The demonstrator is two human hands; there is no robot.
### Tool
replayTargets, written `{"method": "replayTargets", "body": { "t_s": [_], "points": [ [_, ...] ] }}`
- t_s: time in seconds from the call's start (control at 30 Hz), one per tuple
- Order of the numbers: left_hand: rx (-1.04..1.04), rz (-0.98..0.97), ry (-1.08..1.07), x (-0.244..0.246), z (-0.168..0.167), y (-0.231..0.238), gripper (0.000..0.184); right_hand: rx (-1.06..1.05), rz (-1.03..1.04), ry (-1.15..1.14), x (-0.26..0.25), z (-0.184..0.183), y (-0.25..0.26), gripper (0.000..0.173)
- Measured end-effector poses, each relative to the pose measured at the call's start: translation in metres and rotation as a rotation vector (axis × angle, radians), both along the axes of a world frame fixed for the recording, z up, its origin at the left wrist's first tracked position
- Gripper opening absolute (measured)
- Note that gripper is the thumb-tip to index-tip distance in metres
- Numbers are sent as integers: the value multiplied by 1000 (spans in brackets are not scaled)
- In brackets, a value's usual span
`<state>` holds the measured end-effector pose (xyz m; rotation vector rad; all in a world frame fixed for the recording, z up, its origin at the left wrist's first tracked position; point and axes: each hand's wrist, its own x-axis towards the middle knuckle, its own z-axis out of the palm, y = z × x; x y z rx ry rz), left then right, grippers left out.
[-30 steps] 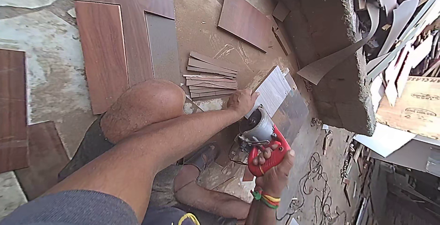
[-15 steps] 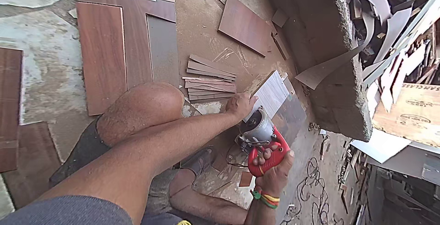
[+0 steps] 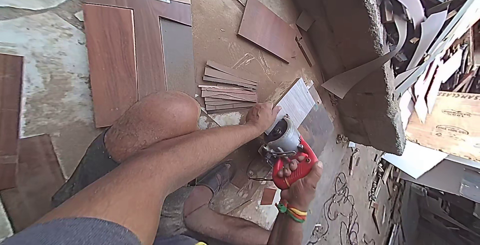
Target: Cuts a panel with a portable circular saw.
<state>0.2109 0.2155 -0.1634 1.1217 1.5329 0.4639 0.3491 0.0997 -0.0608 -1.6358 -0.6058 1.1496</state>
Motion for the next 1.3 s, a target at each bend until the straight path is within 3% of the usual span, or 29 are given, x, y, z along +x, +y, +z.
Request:
{"method": "replayTargets", "body": {
  "t_s": [1.3],
  "points": [
    [7,-4,12,1,-3,1,60,18,-28,1,5,-3,26,71]
  ]
}}
